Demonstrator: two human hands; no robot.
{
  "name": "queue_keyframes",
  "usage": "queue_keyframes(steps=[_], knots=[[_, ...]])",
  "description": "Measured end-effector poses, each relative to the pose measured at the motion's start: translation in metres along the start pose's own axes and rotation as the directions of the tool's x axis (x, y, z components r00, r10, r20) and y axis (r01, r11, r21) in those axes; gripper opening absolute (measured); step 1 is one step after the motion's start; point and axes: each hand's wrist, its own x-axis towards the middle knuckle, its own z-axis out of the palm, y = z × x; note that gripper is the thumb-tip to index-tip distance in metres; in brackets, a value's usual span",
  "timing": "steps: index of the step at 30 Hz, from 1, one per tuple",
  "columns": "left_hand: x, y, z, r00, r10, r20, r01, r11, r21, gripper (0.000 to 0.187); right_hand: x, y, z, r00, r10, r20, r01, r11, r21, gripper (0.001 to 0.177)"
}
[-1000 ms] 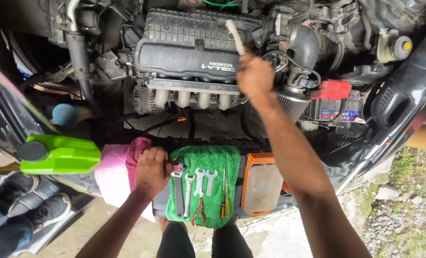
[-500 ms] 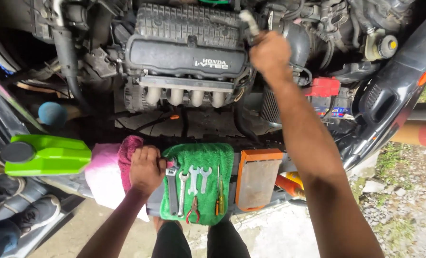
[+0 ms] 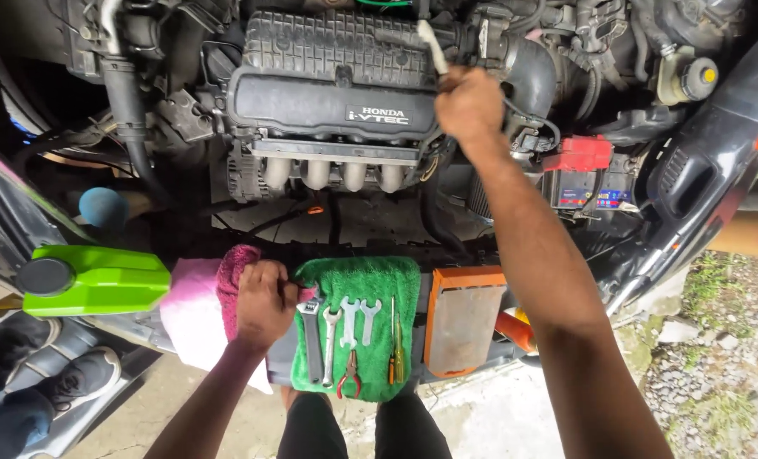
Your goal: The person cleans a car engine using a rag and a toothbrush. They wipe the engine cover and surrounding areas with a pink rag, then use a toothbrush to scrub the engine cover and crevices.
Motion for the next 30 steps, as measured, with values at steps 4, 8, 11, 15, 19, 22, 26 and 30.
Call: queue_keyframes(steps=[4,8,11,15,19,22,26,30], knots=[[0.004,-0.002,-0.006,0.997,-0.041,0.058,0.045,0.997,-0.063,0.006,0.007,-0.017,-0.012,0.969,0.241,0.059,-0.242,0.970,0.004,0.033],[0.008,0.004,-0.007,0.997,0.064,0.037,-0.064,0.998,0.003,0.006,-0.006,-0.049,0.028,0.997,0.033,0.068,-0.032,0.999,-0.015,0.018],[0.010,0.004,-0.011,0.998,0.011,0.063,-0.012,1.000,0.023,0.008,-0.001,-0.057,0.039,0.990,-0.116,0.080,0.112,0.993,0.044,0.030],[0.011,-0.003,-0.012,0.988,0.024,0.154,-0.033,0.998,0.058,0.014,0.015,-0.035,0.009,0.992,0.070,0.103,-0.064,0.996,-0.058,0.019],[0.013,-0.001,-0.015,0.948,-0.077,0.308,0.035,0.990,0.138,0.019,0.012,-0.056,0.014,0.993,0.051,0.106,-0.046,0.997,-0.055,0.032],[0.015,0.000,-0.015,0.915,-0.133,0.382,0.062,0.979,0.193,0.024,-0.022,-0.101,0.032,0.977,-0.082,0.199,0.064,0.993,0.097,0.020],[0.018,0.004,-0.015,0.927,-0.139,0.349,0.067,0.975,0.210,0.019,-0.031,-0.100,0.037,0.950,-0.092,0.297,0.115,0.992,-0.060,0.032],[0.011,0.003,-0.013,0.962,-0.085,0.258,0.037,0.982,0.185,0.019,-0.024,-0.049,0.028,0.995,0.000,0.104,0.009,0.997,-0.080,0.018]])
